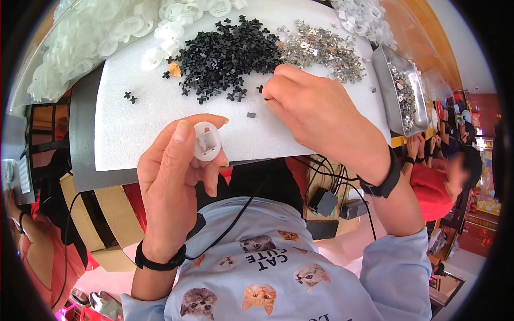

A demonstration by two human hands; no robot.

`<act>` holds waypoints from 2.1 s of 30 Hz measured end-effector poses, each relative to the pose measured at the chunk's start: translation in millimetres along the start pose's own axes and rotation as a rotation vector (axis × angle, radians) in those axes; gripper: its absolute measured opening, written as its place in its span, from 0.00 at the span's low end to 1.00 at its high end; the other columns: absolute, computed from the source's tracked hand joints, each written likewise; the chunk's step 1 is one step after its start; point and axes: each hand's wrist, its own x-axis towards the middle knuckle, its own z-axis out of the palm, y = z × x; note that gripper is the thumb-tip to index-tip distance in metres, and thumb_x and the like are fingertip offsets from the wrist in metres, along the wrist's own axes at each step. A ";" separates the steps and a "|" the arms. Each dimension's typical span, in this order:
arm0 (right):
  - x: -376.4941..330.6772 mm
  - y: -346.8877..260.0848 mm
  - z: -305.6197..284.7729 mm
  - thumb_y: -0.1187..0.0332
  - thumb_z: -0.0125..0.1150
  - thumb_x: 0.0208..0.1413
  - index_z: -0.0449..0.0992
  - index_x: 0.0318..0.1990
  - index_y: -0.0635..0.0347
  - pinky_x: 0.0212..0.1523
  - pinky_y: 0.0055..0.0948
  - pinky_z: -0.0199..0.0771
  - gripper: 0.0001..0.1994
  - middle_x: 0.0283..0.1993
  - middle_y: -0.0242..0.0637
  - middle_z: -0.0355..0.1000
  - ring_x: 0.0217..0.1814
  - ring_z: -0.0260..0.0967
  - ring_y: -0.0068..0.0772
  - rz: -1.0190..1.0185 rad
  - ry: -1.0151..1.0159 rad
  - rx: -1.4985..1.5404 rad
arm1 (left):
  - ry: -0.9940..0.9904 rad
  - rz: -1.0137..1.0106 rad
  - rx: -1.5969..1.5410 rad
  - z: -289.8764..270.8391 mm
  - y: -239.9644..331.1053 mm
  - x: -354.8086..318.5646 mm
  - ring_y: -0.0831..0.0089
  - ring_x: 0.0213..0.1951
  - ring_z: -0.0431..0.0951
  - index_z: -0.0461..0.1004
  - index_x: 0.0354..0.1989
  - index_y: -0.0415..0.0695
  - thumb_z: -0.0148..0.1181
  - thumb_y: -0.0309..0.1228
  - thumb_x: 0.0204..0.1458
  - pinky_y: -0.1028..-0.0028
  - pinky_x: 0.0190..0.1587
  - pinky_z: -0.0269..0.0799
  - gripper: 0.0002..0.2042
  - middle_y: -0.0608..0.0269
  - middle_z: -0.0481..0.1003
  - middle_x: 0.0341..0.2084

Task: Manually assemble small plastic components into a circular white housing.

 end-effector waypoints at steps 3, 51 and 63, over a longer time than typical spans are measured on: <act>2.7 9.3 7.2 0.74 0.56 0.52 0.70 0.33 0.63 0.28 0.32 0.68 0.04 0.29 0.37 0.67 0.29 0.68 0.41 -0.007 0.100 0.053 | 0.029 -0.020 -0.003 7.2 4.7 -0.6 0.82 0.14 0.62 0.70 0.42 0.33 0.36 0.39 0.64 0.84 0.17 0.58 0.20 0.62 0.68 0.17; -3.1 -43.9 -18.7 0.77 0.59 0.51 0.70 0.33 0.60 0.31 0.21 0.62 0.04 0.31 0.31 0.59 0.30 0.60 0.23 -0.142 -0.022 0.856 | -0.170 -0.420 -0.220 4.7 8.7 -3.7 0.89 0.09 0.55 0.71 0.36 0.39 0.45 0.41 0.62 0.86 0.09 0.44 0.16 0.71 0.66 0.14; -13.8 -47.1 -6.4 0.74 0.58 0.56 0.68 0.33 0.62 0.28 0.15 0.59 0.05 0.29 0.24 0.59 0.29 0.56 0.11 0.144 -0.041 1.192 | -0.194 -0.408 -0.109 2.9 13.8 -2.2 0.89 0.09 0.55 0.72 0.34 0.41 0.45 0.43 0.62 0.85 0.09 0.45 0.18 0.72 0.64 0.13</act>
